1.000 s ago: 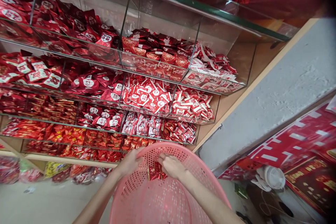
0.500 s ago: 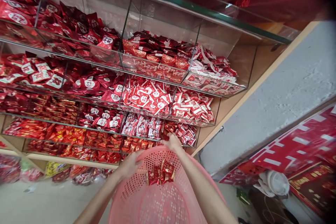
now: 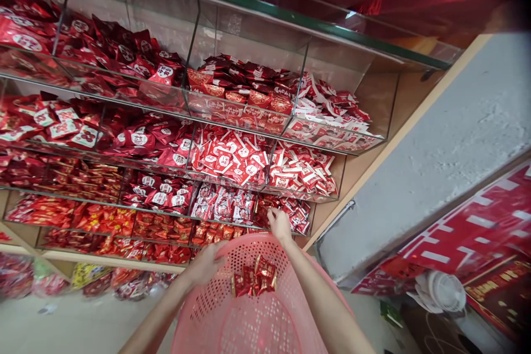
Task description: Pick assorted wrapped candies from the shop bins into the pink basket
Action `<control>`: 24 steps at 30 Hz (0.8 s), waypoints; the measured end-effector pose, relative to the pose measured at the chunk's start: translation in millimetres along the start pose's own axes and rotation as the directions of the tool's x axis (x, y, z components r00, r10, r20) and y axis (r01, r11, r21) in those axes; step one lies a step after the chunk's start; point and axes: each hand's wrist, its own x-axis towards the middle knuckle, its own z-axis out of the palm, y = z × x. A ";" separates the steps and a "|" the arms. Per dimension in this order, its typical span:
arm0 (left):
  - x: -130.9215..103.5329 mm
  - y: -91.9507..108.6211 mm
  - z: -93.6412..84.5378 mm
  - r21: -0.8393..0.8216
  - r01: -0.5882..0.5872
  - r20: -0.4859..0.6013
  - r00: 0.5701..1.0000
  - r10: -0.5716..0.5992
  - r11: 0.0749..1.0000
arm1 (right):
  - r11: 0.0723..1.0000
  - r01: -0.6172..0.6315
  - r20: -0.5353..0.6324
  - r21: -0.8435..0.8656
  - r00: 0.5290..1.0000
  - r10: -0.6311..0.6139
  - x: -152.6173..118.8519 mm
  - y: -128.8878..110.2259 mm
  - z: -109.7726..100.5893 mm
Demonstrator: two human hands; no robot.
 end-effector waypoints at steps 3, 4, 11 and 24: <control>0.0 -1.4 -1.5 0.022 -0.031 -0.001 1.000 0.031 0.999 | 0.984 -0.048 -0.049 0.170 0.997 0.057 5.5 4.4 1.3; -0.5 -1.9 -2.5 0.018 -0.028 0.002 1.000 0.028 0.999 | 0.971 -0.061 -0.062 0.230 0.995 0.077 6.9 5.6 0.6; -3.1 -5.0 -8.1 -0.063 -0.018 0.001 1.000 0.018 0.998 | 0.833 -0.100 -0.082 0.545 0.982 0.171 -12.2 0.9 -21.3; 1.7 -1.4 2.1 -0.005 0.001 0.000 1.000 -0.001 1.000 | 0.494 -0.444 0.331 0.747 0.894 0.304 -104.2 3.6 1.1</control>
